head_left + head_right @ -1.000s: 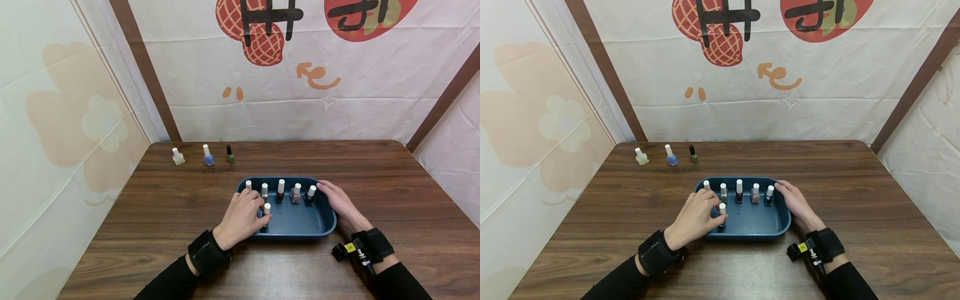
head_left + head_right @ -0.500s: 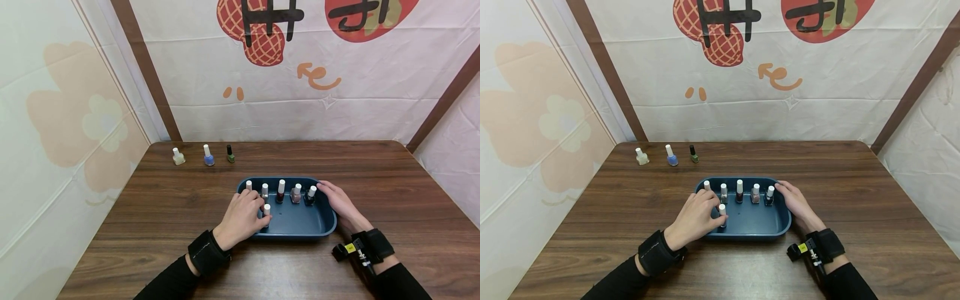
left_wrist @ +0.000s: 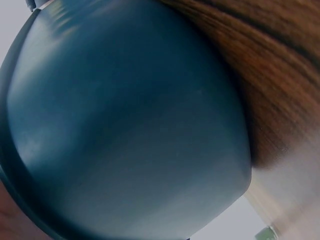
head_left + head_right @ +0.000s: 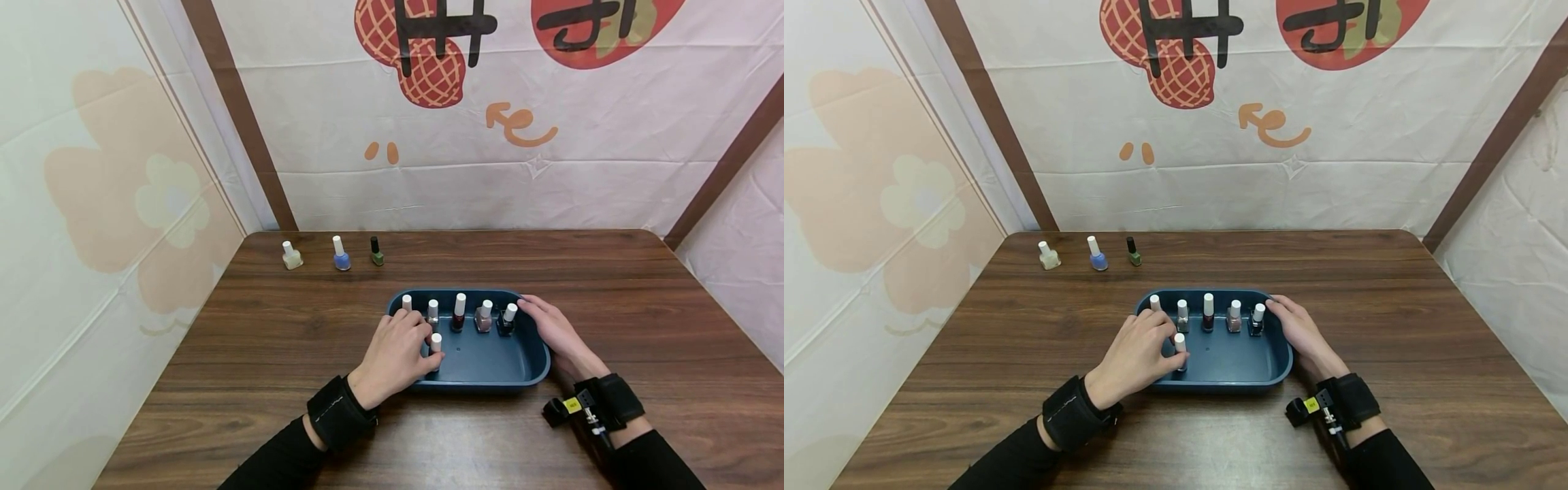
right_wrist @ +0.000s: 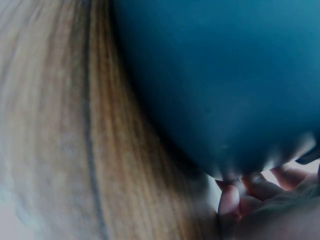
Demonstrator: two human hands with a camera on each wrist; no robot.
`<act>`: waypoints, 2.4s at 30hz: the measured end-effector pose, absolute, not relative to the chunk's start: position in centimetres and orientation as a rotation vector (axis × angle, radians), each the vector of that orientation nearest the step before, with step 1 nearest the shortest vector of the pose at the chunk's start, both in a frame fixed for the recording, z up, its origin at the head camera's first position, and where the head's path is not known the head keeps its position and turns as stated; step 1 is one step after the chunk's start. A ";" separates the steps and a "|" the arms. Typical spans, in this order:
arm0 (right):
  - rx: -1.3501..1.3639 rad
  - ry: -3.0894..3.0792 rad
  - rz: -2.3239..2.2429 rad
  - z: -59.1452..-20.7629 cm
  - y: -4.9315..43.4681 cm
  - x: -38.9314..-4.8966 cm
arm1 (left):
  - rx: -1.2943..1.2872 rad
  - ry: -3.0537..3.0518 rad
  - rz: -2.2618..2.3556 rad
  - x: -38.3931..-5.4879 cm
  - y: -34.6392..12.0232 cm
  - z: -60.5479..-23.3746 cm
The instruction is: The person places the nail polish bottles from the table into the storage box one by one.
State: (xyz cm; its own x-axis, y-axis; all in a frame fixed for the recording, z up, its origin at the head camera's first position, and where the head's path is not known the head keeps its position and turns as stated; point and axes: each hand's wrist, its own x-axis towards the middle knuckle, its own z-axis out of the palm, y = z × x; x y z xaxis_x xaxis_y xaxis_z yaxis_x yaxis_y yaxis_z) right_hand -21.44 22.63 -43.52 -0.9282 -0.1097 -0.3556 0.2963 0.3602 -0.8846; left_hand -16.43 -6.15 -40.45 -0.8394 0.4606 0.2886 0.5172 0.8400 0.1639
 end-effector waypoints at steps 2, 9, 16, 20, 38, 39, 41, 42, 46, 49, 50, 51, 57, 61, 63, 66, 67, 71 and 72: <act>0.164 2.274 -1.588 -43.5 22.6 -21.4 | -0.750 -2.783 -0.340 -16.4 -6.2 -40.5; 0.157 2.286 -1.578 -43.5 22.7 -21.4 | -0.747 -2.797 -0.342 -16.5 -6.2 -40.2; 0.133 2.271 -1.625 -43.6 22.7 -21.5 | -0.739 -2.821 -0.442 -16.6 -7.0 -38.9; 0.117 2.272 -1.644 -43.7 22.8 -21.5 | -0.690 -2.827 -0.574 -17.1 -7.9 -37.5; 0.132 2.275 -1.660 -43.8 23.3 -21.5 | -0.314 -2.600 -0.939 -21.1 -13.0 -36.2; 0.134 2.282 -1.655 -43.8 23.3 -21.5 | -0.292 -2.599 -0.943 -21.3 -13.3 -36.3; 0.129 2.293 -1.641 -43.9 23.3 -21.6 | -0.238 -2.596 -0.945 -21.8 -14.1 -36.7; 0.126 2.297 -1.635 -43.9 23.2 -21.6 | -0.212 -2.595 -0.945 -22.1 -14.5 -36.9; 0.135 2.304 -1.626 -43.9 23.2 -21.8 | -0.137 -2.600 -0.939 -23.1 -15.9 -37.6; 0.145 2.296 -1.634 -44.0 23.2 -21.9 | -0.093 -2.619 -0.921 -24.2 -17.0 -38.2; 0.145 2.293 -1.637 -44.0 23.1 -21.9 | -0.073 -2.626 -0.913 -24.6 -17.4 -38.3; 0.140 2.291 -1.640 -44.0 23.1 -21.9 | -0.050 -2.633 -0.905 -25.0 -17.7 -38.5; 0.119 2.284 -1.650 -44.1 23.1 -22.1 | 0.091 -2.679 -0.882 -27.4 -18.9 -39.3; 0.112 2.295 -1.636 -43.8 23.2 -22.2 | 0.137 -2.729 -0.835 -28.7 -18.6 -39.9; 0.108 2.302 -1.632 -43.8 23.2 -22.3 | 0.158 -2.746 -0.808 -29.3 -18.4 -40.2; 0.102 2.308 -1.629 -43.8 23.3 -22.3 | 0.196 -2.753 -0.787 -30.0 -18.2 -40.8; 0.100 2.310 -1.629 -43.9 23.3 -22.3 | 0.208 -2.753 -0.783 -30.2 -18.2 -40.9; 0.104 2.309 -1.637 -44.1 23.3 -22.2 | 0.236 -2.743 -0.756 -30.9 -18.2 -41.5; 0.107 2.305 -1.641 -44.2 23.3 -22.1 | 0.240 -2.742 -0.756 -31.1 -18.3 -41.6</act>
State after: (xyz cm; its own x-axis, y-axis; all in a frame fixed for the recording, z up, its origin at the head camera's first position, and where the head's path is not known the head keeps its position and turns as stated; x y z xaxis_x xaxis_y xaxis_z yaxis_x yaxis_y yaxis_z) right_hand -22.13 23.26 -44.22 -0.9497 -0.1168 -0.2906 0.2364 0.3413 -0.9097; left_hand -31.10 -18.27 -41.58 -0.9452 -0.2334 0.2285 -0.0833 0.8486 0.5225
